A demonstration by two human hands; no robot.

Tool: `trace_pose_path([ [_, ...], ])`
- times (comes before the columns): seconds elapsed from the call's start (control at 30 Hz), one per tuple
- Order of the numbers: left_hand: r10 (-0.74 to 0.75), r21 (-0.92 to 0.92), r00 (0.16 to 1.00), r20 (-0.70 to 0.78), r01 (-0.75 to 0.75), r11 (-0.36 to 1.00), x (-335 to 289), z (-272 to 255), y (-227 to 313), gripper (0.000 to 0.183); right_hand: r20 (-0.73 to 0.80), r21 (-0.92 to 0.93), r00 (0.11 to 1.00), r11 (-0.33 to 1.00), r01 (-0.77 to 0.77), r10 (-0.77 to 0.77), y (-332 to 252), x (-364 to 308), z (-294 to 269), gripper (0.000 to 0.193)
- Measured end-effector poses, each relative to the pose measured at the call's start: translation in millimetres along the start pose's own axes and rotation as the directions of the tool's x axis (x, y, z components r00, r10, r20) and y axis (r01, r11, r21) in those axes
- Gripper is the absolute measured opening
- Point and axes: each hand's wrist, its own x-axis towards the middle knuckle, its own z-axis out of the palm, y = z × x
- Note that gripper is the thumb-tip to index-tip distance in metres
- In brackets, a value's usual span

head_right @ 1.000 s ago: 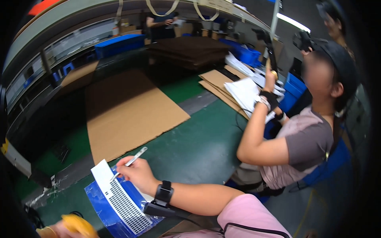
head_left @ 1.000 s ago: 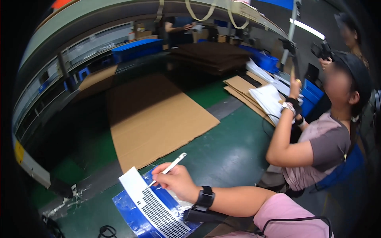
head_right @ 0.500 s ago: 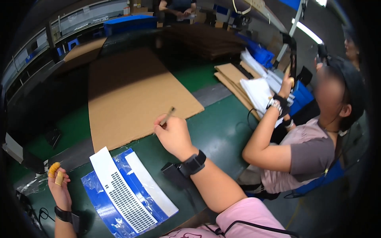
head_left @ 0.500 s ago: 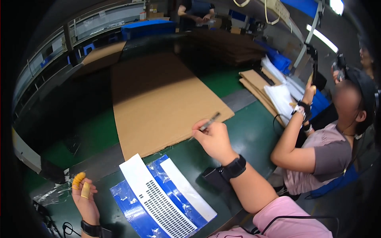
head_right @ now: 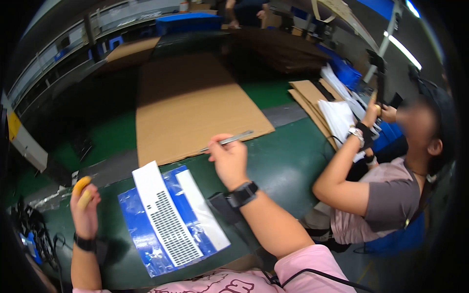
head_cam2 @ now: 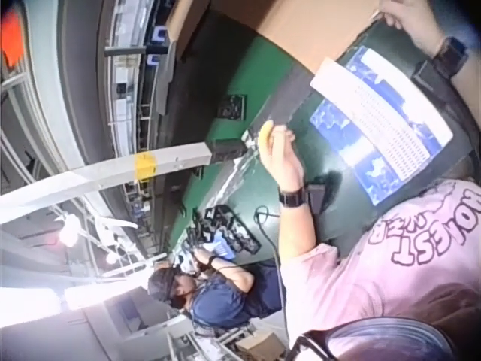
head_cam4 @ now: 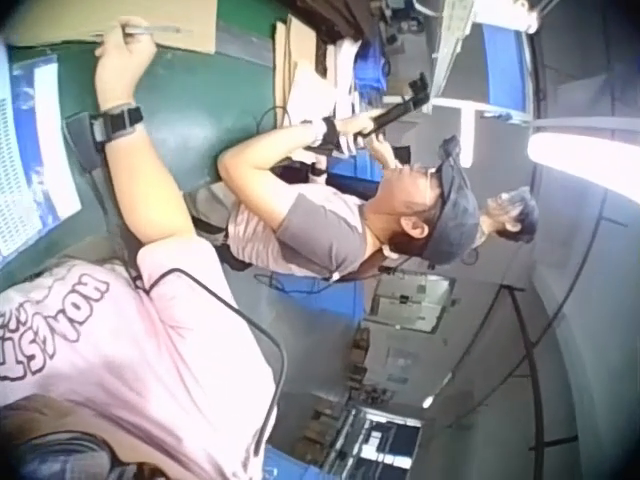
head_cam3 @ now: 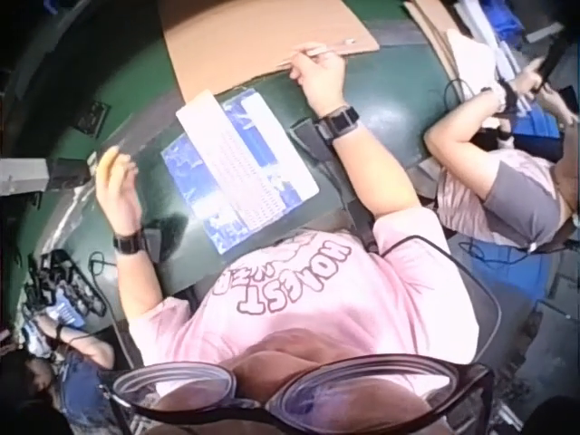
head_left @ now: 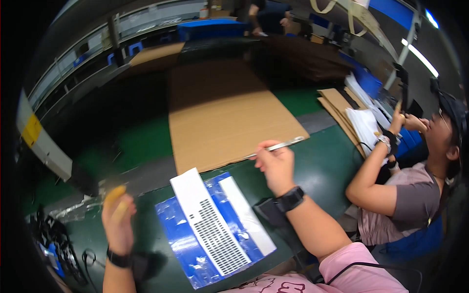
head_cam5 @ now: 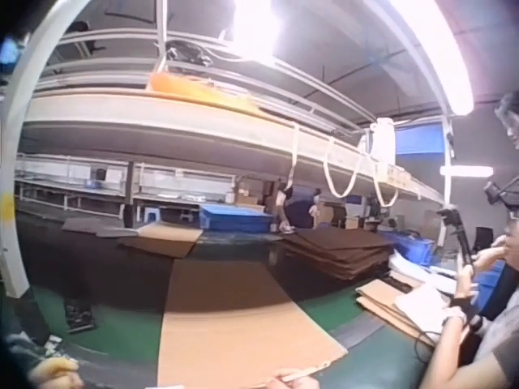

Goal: Use tweezers to carefully position and attach small components and labels onto a plastic electronic device housing.

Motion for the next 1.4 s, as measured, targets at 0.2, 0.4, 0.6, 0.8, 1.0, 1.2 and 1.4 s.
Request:
trace_pose_path([
  [0.2,-0.092,-0.233,0.399,0.912,0.691,0.684,-123.8,-24.2,59.8,0.045,-0.046,0.241,0.988,0.961,-0.134,0.149,4.3,-6.3,16.9,0.006],
  [0.4,-0.087,-0.086,0.162,0.983,0.823,0.561,-134.2,1.0,34.6,0.063,-0.002,0.234,0.983,0.956,-0.178,0.183,14.5,2.9,2.0,0.006],
  [0.6,-0.169,0.01,0.125,0.978,0.774,0.633,-130.3,16.0,31.9,0.06,0.025,0.284,0.972,0.931,-0.231,0.233,8.9,-3.0,2.1,0.006],
  [0.8,-0.231,0.093,0.086,0.969,0.74,0.666,-119.8,22.4,12.9,0.058,0.007,0.32,0.98,0.928,-0.191,0.199,9.7,-2.1,5.7,0.007],
  [1.0,-0.288,0.111,0.137,0.948,0.706,0.7,-129.1,19.1,-6.3,0.055,0.022,0.296,0.973,0.928,-0.225,0.229,7.1,-1.0,4.7,0.007],
  [1.2,-0.353,0.135,0.162,0.922,0.717,0.684,-148.4,23.3,-22.7,0.053,-0.007,0.32,0.967,0.916,-0.241,0.257,-2.4,-0.5,2.0,0.007],
  [1.4,-0.434,0.194,0.19,0.881,0.691,0.696,-150.4,14.2,-20.9,0.05,0.026,0.317,0.973,0.921,-0.227,0.231,-13.3,-7.8,8.0,0.007],
])
